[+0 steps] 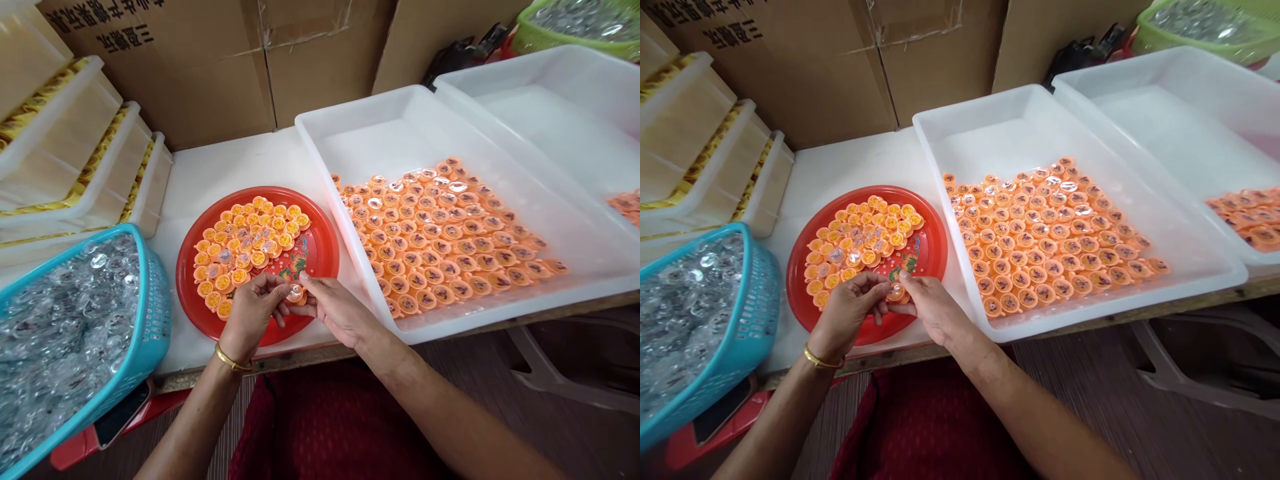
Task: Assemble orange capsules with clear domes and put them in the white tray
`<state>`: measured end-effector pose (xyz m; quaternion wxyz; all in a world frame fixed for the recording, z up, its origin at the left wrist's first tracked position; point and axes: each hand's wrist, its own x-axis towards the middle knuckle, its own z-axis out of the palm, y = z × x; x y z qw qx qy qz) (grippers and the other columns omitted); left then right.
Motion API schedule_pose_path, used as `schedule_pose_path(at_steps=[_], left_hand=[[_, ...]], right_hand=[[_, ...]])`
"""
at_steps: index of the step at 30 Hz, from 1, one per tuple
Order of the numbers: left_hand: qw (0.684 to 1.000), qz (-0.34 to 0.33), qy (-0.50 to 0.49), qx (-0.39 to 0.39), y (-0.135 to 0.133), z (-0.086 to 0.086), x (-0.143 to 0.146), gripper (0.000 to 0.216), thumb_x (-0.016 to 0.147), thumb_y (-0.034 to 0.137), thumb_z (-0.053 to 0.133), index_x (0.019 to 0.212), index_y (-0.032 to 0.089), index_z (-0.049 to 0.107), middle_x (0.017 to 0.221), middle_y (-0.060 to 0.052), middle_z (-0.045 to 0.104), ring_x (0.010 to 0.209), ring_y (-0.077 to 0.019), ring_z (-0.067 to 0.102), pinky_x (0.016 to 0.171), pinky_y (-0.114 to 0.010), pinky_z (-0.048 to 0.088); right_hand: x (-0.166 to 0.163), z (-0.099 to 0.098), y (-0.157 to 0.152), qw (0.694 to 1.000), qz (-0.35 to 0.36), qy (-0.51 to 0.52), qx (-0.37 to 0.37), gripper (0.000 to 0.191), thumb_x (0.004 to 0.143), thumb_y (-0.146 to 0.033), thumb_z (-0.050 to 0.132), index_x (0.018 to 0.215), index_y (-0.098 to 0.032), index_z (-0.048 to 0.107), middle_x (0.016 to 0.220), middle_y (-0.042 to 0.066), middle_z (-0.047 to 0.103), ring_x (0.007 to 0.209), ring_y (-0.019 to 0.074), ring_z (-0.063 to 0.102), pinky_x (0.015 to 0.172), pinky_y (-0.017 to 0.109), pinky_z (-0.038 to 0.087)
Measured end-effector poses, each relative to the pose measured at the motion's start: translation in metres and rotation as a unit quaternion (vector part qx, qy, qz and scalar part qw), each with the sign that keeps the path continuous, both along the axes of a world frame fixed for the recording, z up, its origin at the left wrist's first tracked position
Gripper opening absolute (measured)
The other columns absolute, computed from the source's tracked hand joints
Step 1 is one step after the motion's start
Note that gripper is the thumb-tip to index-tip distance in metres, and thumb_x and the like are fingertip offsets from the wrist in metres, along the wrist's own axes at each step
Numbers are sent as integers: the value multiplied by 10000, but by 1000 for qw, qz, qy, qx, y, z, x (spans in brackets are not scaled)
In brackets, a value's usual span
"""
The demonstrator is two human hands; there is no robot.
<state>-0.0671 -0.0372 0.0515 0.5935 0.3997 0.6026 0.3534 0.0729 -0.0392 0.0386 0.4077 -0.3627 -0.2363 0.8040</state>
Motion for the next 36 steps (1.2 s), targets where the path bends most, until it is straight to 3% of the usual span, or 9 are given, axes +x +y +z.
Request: schedule_pose_path(at_steps=[4,12,18,22,25,31,36], left_hand=[[999,-14,-28,-16,1,-1,-4,307,685,383,729,797,121,615,493,18,597,373,-75,508,370,-167,409],[999,18,35,29,-5,-9,2,296,701,380,723,790,118,618,505,25,593,392,-82,523,390,-180,428],[997,-1,51,51,-7,-17,1,253,762,378,671,819,137,621,555,24,594,412,-89,520,410,-196,418],[987,-25,99,128,-9,-18,1,206,783,346,663,872,162,638,771,-29,653,648,-124,606,594,-218,489],[983,-30,95,153,-13,-11,5,219,826,364,611,937,177,641,909,-72,674,800,-170,638,700,-259,509],[988,-12,46,150,-17,-2,13,267,814,436,626,943,201,627,822,-33,651,650,-143,606,546,-222,473],[989,5,-27,146,-12,10,16,281,779,447,666,895,194,629,795,-16,628,635,-124,564,538,-211,474]], right_hand=[[0,-2,1,1000,14,1,5,418,716,-544,706,756,-128,682,711,44,687,778,179,674,859,394,538],[-1,-8,-1,998,13,-55,35,303,723,-416,726,773,-118,708,760,35,683,707,143,659,876,396,527],[-7,-17,-4,986,-41,-153,53,235,769,-323,669,923,-151,711,824,41,707,727,165,676,810,381,556],[-6,-19,-9,978,-87,-172,83,340,762,-286,673,1082,-174,667,984,63,708,850,185,680,841,368,546],[-5,-10,-13,976,-114,-168,83,354,759,-301,679,1093,-184,660,998,65,704,850,190,677,817,360,551],[2,20,-13,981,-122,-124,84,336,742,-318,697,1046,-175,677,838,33,694,741,168,670,735,331,567],[9,36,-10,990,-95,-73,71,406,747,-382,718,1082,-161,659,940,57,685,786,170,671,770,363,570]])
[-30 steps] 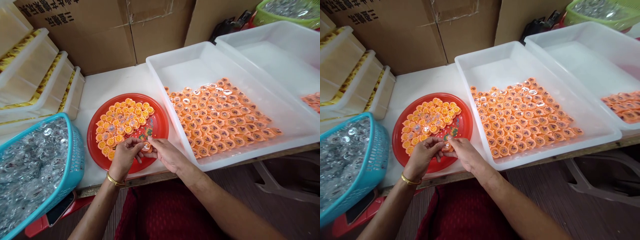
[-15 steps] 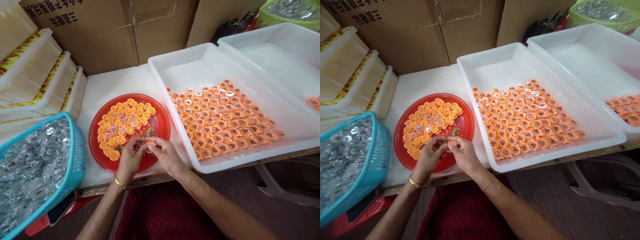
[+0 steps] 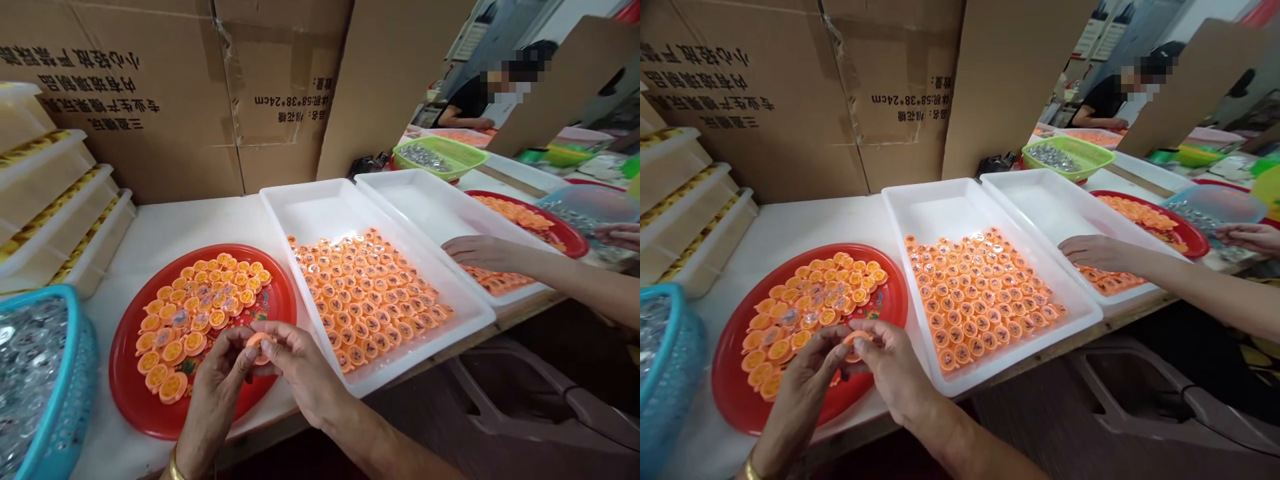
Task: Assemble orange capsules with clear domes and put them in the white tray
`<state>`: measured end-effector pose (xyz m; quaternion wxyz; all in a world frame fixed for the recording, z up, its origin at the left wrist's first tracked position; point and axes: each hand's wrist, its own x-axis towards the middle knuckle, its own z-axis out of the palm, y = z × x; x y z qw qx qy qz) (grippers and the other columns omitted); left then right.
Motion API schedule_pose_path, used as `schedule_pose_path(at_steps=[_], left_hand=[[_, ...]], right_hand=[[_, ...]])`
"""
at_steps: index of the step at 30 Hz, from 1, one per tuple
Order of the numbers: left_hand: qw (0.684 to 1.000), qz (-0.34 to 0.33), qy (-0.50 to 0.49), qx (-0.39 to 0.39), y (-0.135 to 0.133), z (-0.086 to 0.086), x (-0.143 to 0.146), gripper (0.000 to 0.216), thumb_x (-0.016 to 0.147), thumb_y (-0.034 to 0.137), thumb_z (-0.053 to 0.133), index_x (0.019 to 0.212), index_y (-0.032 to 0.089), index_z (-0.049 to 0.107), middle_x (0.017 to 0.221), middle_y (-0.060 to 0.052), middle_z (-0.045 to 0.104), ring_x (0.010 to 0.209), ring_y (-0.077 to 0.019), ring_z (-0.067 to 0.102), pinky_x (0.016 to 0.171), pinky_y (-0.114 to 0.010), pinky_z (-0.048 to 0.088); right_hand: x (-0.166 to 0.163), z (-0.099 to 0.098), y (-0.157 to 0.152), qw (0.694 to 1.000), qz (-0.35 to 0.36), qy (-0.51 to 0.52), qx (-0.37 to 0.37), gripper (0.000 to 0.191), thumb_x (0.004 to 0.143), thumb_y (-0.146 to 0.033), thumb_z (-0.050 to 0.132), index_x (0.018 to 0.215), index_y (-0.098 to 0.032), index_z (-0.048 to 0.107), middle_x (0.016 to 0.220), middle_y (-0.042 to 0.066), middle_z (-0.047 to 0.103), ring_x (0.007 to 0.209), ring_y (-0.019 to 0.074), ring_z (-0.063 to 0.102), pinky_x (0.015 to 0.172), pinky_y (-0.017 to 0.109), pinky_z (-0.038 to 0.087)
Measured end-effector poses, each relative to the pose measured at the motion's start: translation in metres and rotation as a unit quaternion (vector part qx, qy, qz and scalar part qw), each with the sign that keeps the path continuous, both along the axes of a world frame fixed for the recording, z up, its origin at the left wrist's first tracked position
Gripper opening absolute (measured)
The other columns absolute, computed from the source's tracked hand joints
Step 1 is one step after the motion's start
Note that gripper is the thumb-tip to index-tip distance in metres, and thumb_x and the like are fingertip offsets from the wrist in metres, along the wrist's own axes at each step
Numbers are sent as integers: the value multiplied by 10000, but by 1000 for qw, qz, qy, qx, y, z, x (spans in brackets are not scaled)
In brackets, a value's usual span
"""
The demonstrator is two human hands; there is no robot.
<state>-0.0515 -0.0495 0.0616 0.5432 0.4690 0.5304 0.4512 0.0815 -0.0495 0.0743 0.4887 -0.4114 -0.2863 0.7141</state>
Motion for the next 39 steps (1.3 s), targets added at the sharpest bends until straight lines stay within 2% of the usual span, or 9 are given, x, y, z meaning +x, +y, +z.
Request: schedule_pose_path(at_steps=[5,9,12,16,19,23,28,34,39], left_hand=[[998,-24,-37,-36,6,5,-1,291,769,436,677,896,177,640,852,-32,635,680,-123,556,587,-220,483],[996,-18,-63,-57,2,-4,-1,321,804,481,623,901,175,631,753,-3,581,603,-101,517,551,-216,466],[998,-30,-50,-33,-5,-7,0,340,855,488,554,1020,199,624,749,2,567,626,-112,530,584,-232,484],[998,-52,30,24,-7,-6,0,334,828,404,629,1107,221,641,783,-8,583,659,-118,531,568,-211,471],[998,-68,6,12,-5,-7,-2,295,829,381,631,1076,224,671,815,-21,608,667,-125,543,566,-218,485],[994,-85,-60,-10,-4,-8,-5,317,809,353,664,1110,254,668,1000,-40,658,653,-109,557,587,-228,505],[996,-59,-72,-11,-4,-5,-6,326,799,362,675,1103,245,694,1083,-58,678,696,-124,593,601,-236,523],[991,-34,-117,-52,-4,-12,-9,315,795,380,677,1041,193,734,880,-62,715,610,-120,579,565,-260,530],[989,-3,-131,-73,-7,-13,-6,350,783,383,692,1080,200,720,810,-46,698,620,-109,573,602,-246,523]], right_hand=[[3,1,8,1000,17,8,-5,397,745,-487,709,948,-146,694,1038,88,670,803,174,670,762,376,573],[8,3,14,998,42,-19,-45,343,707,-447,751,832,-132,698,920,82,685,748,171,665,680,350,583],[9,3,15,997,51,-24,-50,325,713,-437,742,813,-132,692,811,61,677,698,158,651,622,313,570],[4,0,14,998,45,-32,-31,327,699,-451,739,751,-133,682,690,21,636,627,128,610,598,289,551],[-1,-3,12,999,38,-26,-29,316,715,-449,724,795,-144,706,726,27,649,628,119,592,599,273,534],[-4,-4,10,999,31,-1,-26,321,747,-462,698,846,-157,723,789,44,672,687,126,595,665,281,528],[-2,-1,11,997,64,27,-24,352,746,-480,708,825,-138,713,718,30,643,667,126,592,684,309,544],[-1,-1,13,996,64,-31,-46,345,756,-459,713,863,-132,680,821,56,664,651,137,640,601,285,561],[-3,1,10,996,65,-45,-29,376,797,-464,673,994,-144,676,787,45,668,598,120,643,555,249,556]])
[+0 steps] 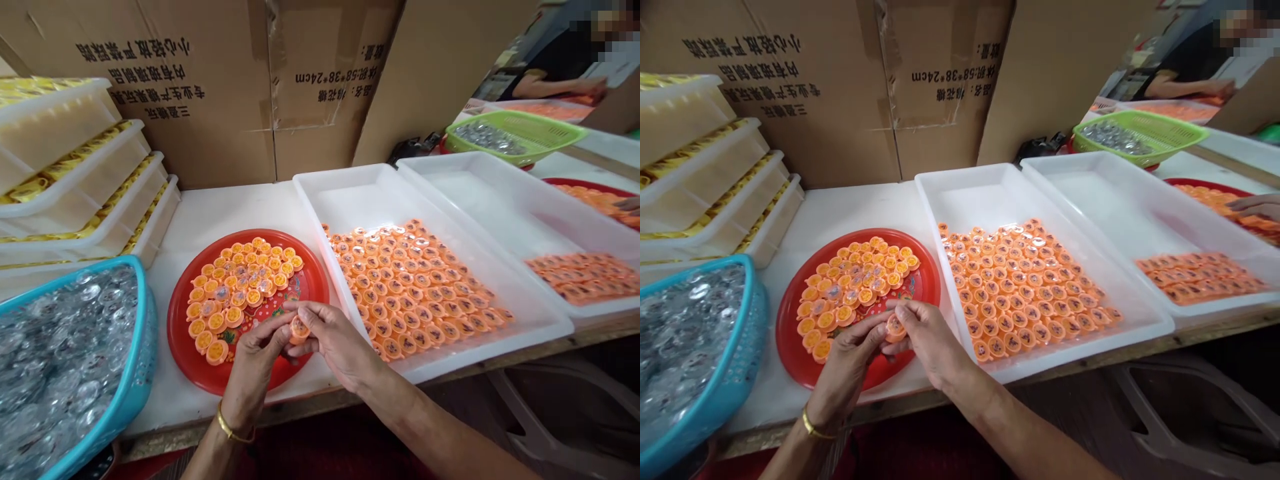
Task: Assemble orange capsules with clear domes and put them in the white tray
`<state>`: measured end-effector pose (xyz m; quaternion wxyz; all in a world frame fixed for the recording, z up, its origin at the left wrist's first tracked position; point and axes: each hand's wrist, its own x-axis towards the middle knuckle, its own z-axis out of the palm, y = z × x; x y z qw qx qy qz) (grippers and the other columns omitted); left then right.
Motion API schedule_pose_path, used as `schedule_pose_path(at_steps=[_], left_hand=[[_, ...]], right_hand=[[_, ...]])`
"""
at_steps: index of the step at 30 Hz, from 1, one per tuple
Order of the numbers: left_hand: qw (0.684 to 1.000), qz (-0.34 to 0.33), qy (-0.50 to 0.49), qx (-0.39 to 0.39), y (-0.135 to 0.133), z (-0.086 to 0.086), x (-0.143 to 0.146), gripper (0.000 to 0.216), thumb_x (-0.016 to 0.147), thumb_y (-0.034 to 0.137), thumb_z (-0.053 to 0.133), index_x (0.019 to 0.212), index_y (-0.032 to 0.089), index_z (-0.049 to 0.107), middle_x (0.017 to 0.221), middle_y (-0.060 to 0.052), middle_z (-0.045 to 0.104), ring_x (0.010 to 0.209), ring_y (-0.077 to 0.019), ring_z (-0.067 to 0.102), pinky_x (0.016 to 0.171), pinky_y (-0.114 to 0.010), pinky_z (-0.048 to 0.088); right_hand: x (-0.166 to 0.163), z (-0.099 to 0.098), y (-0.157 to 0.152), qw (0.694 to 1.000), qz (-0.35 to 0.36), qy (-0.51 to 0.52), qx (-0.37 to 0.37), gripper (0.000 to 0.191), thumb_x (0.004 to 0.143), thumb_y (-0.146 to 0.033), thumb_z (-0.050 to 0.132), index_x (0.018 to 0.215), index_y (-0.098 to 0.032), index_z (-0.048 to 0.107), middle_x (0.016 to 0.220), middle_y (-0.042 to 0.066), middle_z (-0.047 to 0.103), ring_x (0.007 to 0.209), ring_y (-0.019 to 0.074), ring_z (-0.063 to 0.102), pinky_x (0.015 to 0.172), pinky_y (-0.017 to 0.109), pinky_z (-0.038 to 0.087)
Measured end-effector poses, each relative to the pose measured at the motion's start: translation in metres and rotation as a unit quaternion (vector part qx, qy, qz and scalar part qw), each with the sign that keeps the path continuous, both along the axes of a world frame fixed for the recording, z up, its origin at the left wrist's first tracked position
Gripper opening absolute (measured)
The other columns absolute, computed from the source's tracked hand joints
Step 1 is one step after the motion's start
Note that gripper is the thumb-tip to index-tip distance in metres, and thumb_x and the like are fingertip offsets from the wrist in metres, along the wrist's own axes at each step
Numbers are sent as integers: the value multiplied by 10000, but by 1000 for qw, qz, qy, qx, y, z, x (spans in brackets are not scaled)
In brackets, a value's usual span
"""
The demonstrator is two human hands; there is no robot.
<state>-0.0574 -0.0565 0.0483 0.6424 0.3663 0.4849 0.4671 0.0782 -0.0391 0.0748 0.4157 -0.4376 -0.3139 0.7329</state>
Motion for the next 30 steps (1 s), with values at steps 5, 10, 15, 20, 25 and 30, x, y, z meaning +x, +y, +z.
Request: schedule_pose_path(at_steps=[5,10,15,20,25,30], left_hand=[[998,59,-22,-27,3,2,-11,552,788,490,650,1263,215,596,923,-80,684,668,-148,623,578,-266,528],[993,105,20,-46,2,-5,-22,508,714,515,708,1070,153,694,807,-64,673,647,-141,605,550,-233,511],[993,72,39,-80,-5,-17,-19,507,647,550,747,962,153,733,774,-60,671,631,-147,598,533,-236,504],[992,70,56,-90,-3,-20,-19,513,634,573,746,941,161,742,745,-54,669,631,-151,599,535,-234,508],[992,73,63,-82,-1,-20,-13,501,641,574,735,922,160,744,729,-56,668,623,-152,596,531,-238,504],[993,59,69,-80,-4,-26,-12,531,657,579,716,969,148,732,764,-69,683,613,-152,592,525,-248,494]], right_hand=[[37,11,35,999,-26,-9,38,333,861,-435,614,1028,-152,667,853,66,685,670,141,680,672,299,584],[106,17,129,975,-186,-90,84,100,865,-236,635,837,-142,656,823,30,656,692,117,663,885,363,560],[133,8,195,971,-198,-117,70,112,777,-61,676,707,-124,615,596,-16,584,593,115,613,845,433,581],[127,5,198,981,-159,-79,72,110,799,-106,674,705,-129,620,633,7,643,662,131,654,841,400,588],[124,14,184,988,-113,-64,79,89,818,-127,668,731,-111,655,692,35,681,722,145,686,858,357,584],[108,26,162,988,-92,-95,81,76,742,-93,732,781,-108,669,673,26,673,618,134,659,736,349,620]])
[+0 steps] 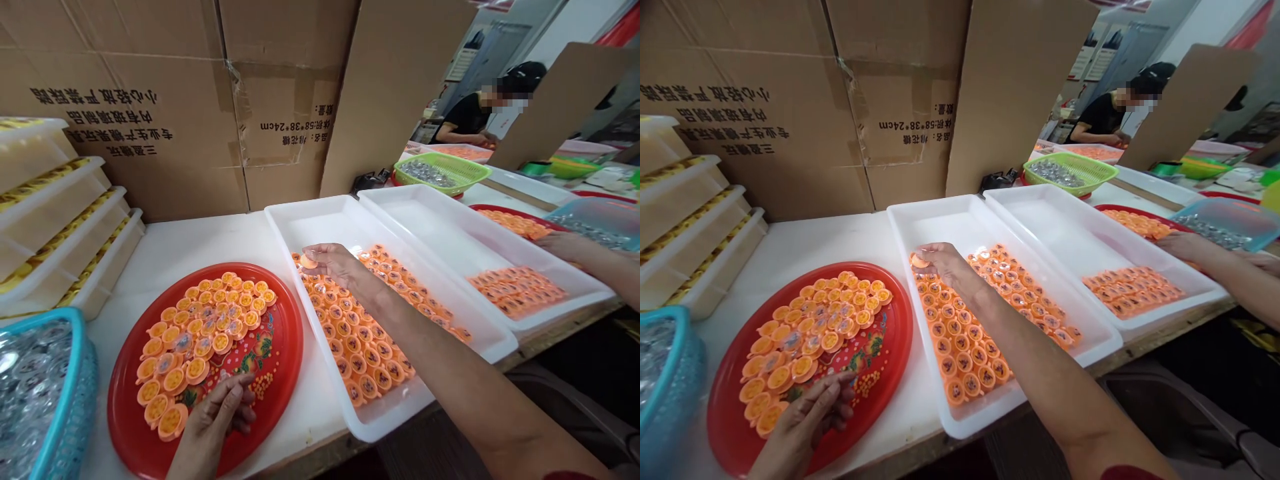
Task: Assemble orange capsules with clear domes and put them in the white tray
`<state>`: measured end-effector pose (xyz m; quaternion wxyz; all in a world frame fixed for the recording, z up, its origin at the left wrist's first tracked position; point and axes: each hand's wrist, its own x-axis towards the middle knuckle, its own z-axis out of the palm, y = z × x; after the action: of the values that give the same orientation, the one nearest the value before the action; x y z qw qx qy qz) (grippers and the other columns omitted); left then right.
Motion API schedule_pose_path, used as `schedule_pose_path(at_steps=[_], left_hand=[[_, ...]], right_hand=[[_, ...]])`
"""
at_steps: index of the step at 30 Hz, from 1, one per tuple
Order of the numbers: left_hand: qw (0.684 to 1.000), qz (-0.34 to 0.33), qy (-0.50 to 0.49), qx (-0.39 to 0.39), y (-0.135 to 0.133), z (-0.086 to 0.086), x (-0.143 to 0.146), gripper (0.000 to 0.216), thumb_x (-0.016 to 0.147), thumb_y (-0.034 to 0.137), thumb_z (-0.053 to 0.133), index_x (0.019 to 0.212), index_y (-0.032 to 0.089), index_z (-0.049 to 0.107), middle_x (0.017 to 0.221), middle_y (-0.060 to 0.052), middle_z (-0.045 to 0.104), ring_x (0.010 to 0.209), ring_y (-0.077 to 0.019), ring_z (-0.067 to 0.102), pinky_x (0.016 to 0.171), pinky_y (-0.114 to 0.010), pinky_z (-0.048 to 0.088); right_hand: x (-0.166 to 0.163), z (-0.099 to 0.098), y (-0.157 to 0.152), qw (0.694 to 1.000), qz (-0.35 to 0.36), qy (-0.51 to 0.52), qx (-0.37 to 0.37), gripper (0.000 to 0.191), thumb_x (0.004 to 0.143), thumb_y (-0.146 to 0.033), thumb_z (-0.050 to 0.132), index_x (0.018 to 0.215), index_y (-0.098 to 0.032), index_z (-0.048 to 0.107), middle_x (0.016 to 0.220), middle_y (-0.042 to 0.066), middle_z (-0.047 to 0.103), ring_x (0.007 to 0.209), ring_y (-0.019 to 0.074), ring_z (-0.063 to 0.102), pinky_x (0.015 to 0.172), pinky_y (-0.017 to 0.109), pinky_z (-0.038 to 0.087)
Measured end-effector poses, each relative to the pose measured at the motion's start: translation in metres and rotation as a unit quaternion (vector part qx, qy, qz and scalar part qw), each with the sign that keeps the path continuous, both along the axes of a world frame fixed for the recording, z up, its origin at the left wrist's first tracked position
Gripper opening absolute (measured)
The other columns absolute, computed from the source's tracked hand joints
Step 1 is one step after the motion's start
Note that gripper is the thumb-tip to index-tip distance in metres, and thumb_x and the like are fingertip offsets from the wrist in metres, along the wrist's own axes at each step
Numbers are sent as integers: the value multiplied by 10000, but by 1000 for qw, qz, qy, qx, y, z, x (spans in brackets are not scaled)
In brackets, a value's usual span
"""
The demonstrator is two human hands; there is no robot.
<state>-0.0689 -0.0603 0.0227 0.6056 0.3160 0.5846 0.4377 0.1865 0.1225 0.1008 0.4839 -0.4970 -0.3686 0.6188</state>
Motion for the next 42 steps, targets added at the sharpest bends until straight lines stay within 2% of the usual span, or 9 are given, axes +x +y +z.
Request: schedule_pose_path(at_steps=[5,7,10,17,19,22,27,34,42], left_hand=[[986,-1,139,91,4,16,-4,468,740,540,657,1002,156,713,734,-46,663,651,-160,595,607,-273,510],[968,-4,198,153,7,29,-6,432,766,497,648,1060,184,691,882,-66,683,762,-179,624,685,-288,520],[948,-14,245,204,10,41,-8,361,831,440,588,1092,207,675,1001,-80,667,844,-186,626,741,-300,516],[954,-25,242,177,-2,27,-17,337,874,425,520,1045,189,688,912,-74,657,801,-185,620,703,-293,504],[955,-27,241,173,-4,24,-23,337,864,438,532,1029,193,693,889,-66,661,774,-180,617,688,-285,501],[960,-21,234,155,-5,20,-30,352,827,473,571,1008,202,705,867,-55,672,726,-172,615,667,-275,507],[967,-10,210,141,-7,12,-27,391,768,533,617,956,209,729,786,-40,671,690,-177,613,627,-265,516],[971,4,203,122,-4,8,-12,431,714,576,651,925,210,737,793,-47,678,681,-195,605,609,-275,509],[967,-8,225,116,3,9,-5,413,724,569,642,910,215,747,763,-48,672,665,-194,591,623,-283,498]], right_hand=[[-50,4,-55,995,102,-7,5,219,722,-214,778,903,-126,692,785,31,673,688,131,653,677,303,622],[-68,2,-77,990,144,14,-3,225,744,-290,762,892,-133,698,873,48,678,744,139,662,717,312,616],[-82,-5,-98,989,144,29,-18,176,770,-301,729,862,-154,701,855,45,676,751,144,668,710,302,609],[-93,-26,-117,983,180,-29,-11,201,736,-241,733,927,-193,688,809,30,685,697,154,658,591,290,589],[-86,-23,-104,985,168,-35,-7,170,766,-227,701,928,-180,680,826,42,693,712,165,665,610,310,593],[-57,-11,-58,990,58,-129,14,182,861,-187,580,1028,-171,649,941,62,704,769,156,678,722,328,592],[6,-2,35,934,-54,-352,20,261,914,-174,522,1168,-131,569,1072,91,659,934,159,639,817,309,543],[24,-42,90,855,40,-516,-29,262,915,-323,571,1114,-155,596,1121,69,612,955,190,617,815,378,534],[25,-69,106,814,131,-566,-20,257,918,-340,564,1083,-147,607,1067,60,631,908,178,629,790,361,539]])
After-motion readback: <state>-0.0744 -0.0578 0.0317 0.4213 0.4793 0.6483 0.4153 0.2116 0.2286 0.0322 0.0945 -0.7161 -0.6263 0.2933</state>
